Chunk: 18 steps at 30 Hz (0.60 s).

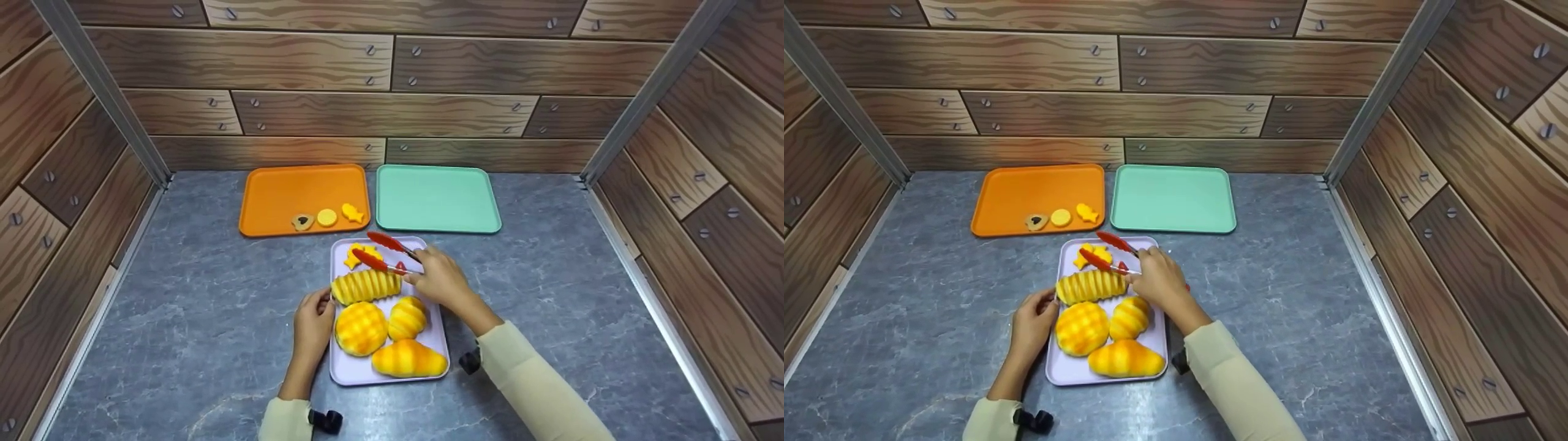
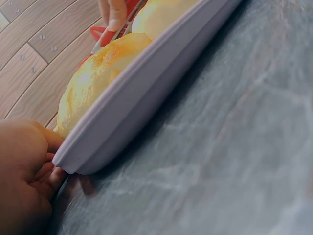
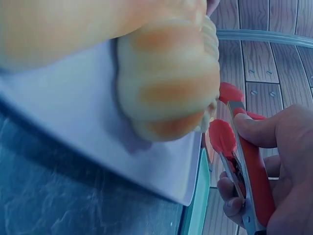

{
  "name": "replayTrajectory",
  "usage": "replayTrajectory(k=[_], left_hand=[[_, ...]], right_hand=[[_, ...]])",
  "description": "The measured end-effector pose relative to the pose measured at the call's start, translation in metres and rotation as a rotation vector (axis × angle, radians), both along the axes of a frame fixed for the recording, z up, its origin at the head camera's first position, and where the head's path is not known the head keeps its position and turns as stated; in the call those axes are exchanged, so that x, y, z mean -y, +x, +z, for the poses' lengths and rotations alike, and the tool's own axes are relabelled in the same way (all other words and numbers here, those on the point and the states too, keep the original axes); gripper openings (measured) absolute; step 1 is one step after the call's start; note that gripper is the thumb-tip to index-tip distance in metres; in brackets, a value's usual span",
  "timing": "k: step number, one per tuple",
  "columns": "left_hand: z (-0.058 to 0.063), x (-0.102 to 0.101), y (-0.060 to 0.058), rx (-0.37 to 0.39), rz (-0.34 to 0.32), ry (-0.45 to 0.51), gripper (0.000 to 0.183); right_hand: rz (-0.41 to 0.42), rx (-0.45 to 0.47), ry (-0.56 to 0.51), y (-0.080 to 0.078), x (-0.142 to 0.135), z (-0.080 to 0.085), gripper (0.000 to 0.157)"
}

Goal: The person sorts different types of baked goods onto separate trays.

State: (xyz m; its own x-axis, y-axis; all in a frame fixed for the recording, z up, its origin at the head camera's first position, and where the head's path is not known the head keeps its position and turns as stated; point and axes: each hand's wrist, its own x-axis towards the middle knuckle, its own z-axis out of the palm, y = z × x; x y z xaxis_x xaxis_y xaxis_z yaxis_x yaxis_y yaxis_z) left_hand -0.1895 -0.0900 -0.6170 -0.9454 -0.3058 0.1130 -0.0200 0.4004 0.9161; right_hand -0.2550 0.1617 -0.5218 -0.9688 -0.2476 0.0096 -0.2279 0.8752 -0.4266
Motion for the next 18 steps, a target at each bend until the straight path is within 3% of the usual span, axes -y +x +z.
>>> replayTrajectory(k=[12,18], left_hand=[[0.0,0.001,0.001,-0.018,-0.003,0.004,0.028],[0.0,0.0,0.0,-0.024,-0.005,0.007,0.027]], right_hand=[[0.013,0.0,0.029,-0.007,-0.014,0.006,0.042],[0.026,0.053,0.049,-0.014,-0.018,0.008,0.045]])
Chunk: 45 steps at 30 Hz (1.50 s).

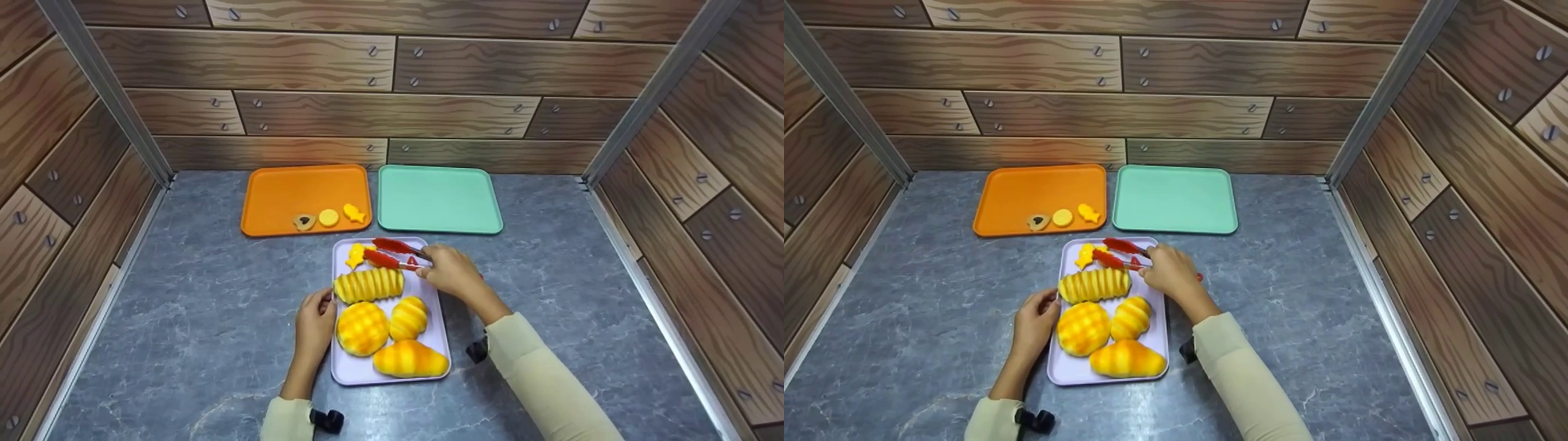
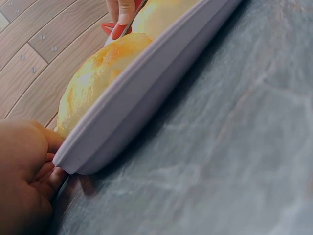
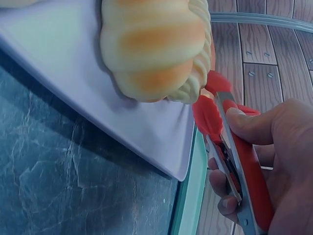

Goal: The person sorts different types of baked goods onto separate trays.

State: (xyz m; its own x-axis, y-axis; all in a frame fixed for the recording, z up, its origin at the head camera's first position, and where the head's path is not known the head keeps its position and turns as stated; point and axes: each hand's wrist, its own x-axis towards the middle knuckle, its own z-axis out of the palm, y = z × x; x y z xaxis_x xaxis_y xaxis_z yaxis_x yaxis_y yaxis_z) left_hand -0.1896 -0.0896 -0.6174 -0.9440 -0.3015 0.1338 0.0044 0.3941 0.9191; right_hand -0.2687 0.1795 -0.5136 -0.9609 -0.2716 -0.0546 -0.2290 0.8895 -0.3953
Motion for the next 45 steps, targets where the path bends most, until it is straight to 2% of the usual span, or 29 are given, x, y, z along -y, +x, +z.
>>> replayTrajectory(k=[10,22,31,39,45], left_hand=[[0.0,-0.001,0.0,0.001,0.004,-0.007,0.028],[-0.001,0.0,0.0,0.001,0.009,-0.02,0.026],[-0.001,0.0,-0.002,0.011,0.004,-0.012,0.027],[-0.001,0.0,-0.001,-0.011,0.006,-0.016,0.026],[-0.001,0.0,-0.001,0.005,0.009,-0.006,0.027]], right_hand=[[-0.034,-0.034,0.012,0.001,-0.016,0.001,0.05],[-0.011,-0.025,0.035,0.003,-0.028,-0.002,0.053],[-0.015,-0.012,0.026,-0.003,-0.036,-0.011,0.056],[0.003,-0.068,0.009,-0.004,-0.041,-0.023,0.052],[0.0,-0.082,-0.004,-0.002,-0.043,-0.027,0.054]])
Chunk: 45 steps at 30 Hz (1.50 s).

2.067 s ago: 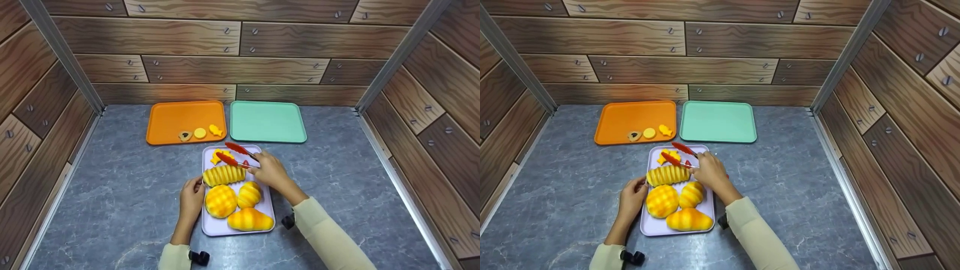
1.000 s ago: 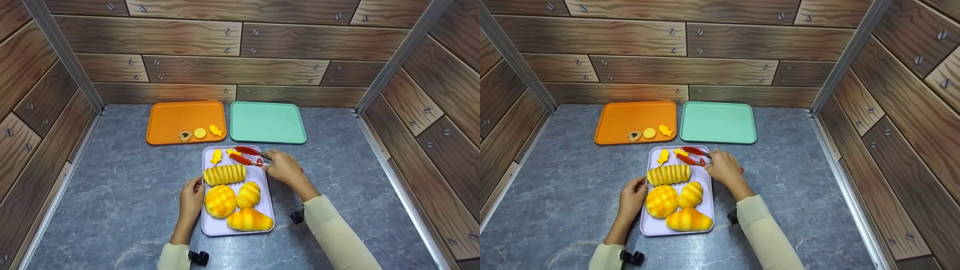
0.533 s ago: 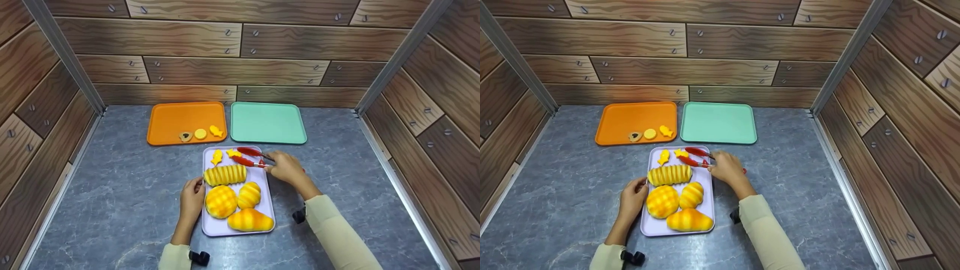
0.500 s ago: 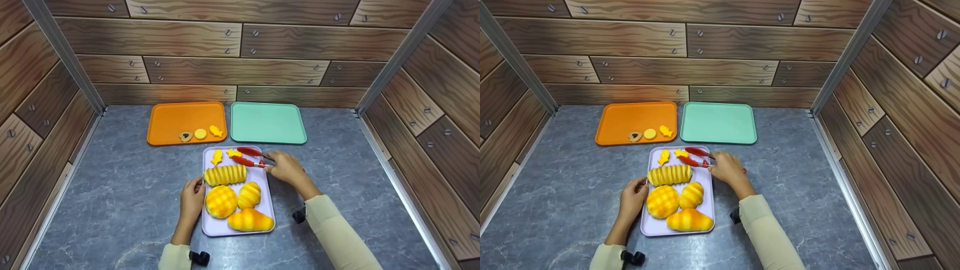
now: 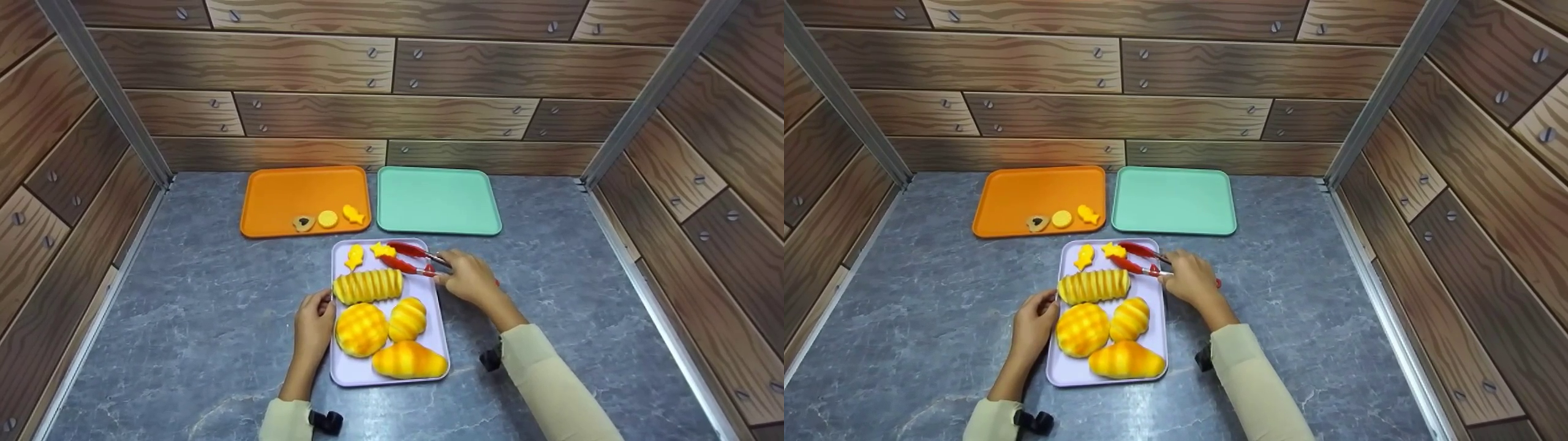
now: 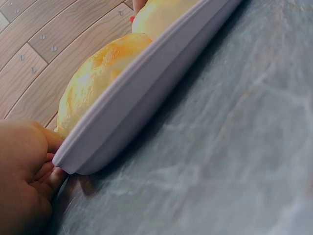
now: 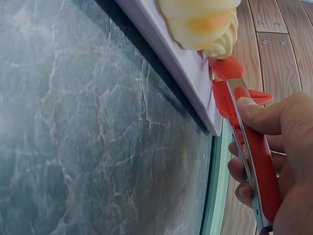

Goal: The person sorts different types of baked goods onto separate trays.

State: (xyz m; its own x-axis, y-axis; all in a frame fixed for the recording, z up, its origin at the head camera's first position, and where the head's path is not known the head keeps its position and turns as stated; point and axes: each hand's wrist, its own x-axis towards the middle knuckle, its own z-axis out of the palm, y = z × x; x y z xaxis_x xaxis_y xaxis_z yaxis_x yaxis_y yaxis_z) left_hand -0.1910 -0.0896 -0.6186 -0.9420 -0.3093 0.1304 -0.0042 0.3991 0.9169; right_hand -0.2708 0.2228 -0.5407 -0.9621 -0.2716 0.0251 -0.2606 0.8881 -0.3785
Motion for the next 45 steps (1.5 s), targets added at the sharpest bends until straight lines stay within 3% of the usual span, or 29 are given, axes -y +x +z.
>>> replayTrajectory(k=[11,23,34,45], left_hand=[[0.0,0.0,0.0,-0.04,0.004,-0.011,0.025],[0.0,0.002,0.0,-0.021,0.007,0.003,0.025],[0.001,0.001,0.0,-0.014,-0.002,0.007,0.026],[0.0,0.0,0.0,-0.011,0.0,0.009,0.026]], right_hand=[[-0.04,-0.042,-0.099,0.001,0.001,-0.001,0.052],[-0.158,-0.016,-0.27,-0.007,0.018,-0.002,0.054],[-0.088,0.019,-0.23,-0.009,0.016,0.001,0.056],[-0.075,0.042,-0.158,-0.009,0.004,-0.005,0.053]])
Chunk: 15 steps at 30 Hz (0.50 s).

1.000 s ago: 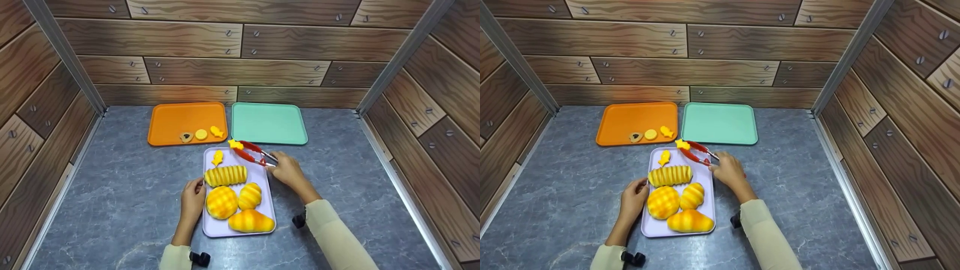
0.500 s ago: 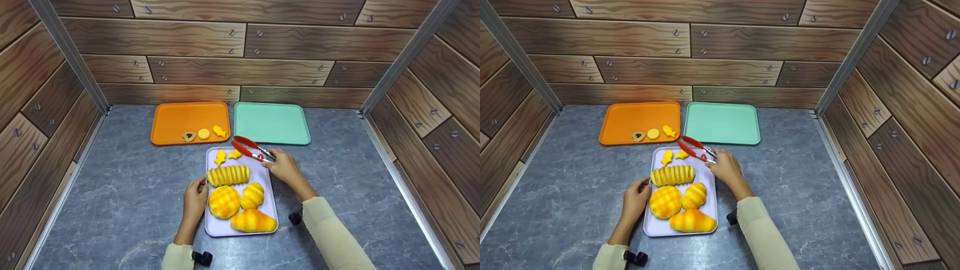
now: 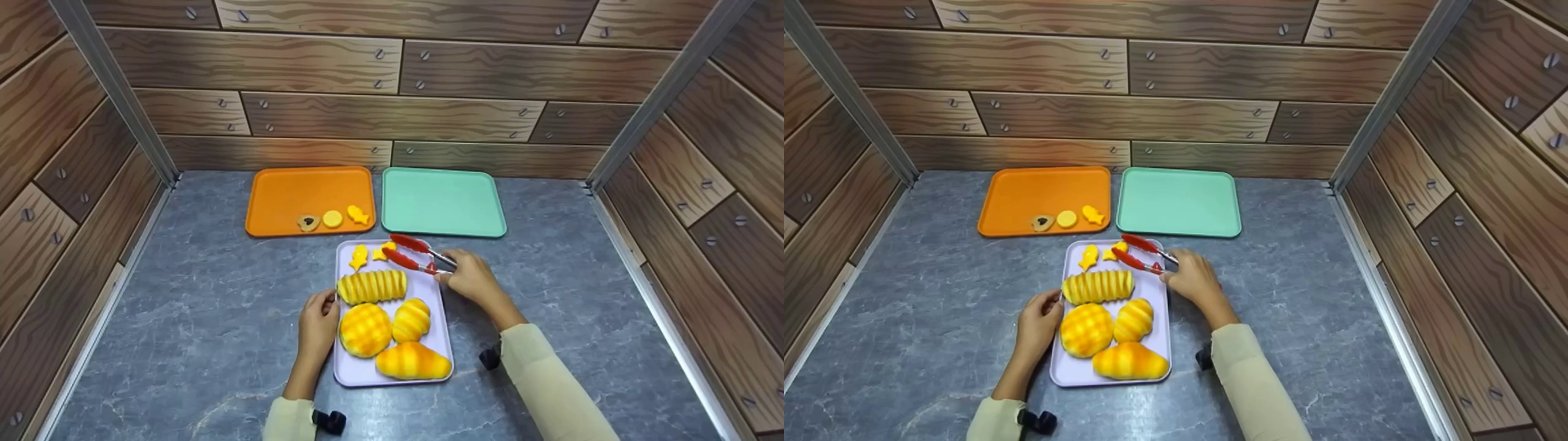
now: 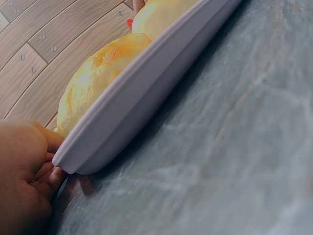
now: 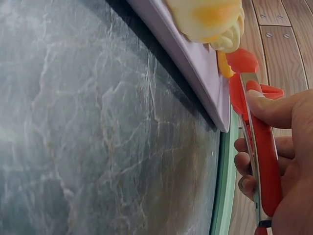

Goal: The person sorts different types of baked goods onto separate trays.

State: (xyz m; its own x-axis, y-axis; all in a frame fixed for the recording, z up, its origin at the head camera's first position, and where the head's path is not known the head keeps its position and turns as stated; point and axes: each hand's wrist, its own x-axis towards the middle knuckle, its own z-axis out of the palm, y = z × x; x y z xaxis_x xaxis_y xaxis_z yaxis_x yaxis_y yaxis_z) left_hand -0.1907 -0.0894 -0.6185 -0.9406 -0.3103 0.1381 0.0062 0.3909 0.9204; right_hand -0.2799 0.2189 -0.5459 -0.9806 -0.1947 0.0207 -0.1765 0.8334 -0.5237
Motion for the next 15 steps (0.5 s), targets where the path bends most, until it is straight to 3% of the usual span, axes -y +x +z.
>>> replayTrajectory(k=[15], left_hand=[[0.0005,0.0012,-0.0005,0.018,-0.013,0.011,0.027]], right_hand=[[0.033,0.077,0.043,-0.0037,-0.0027,0.0023,0.057]])
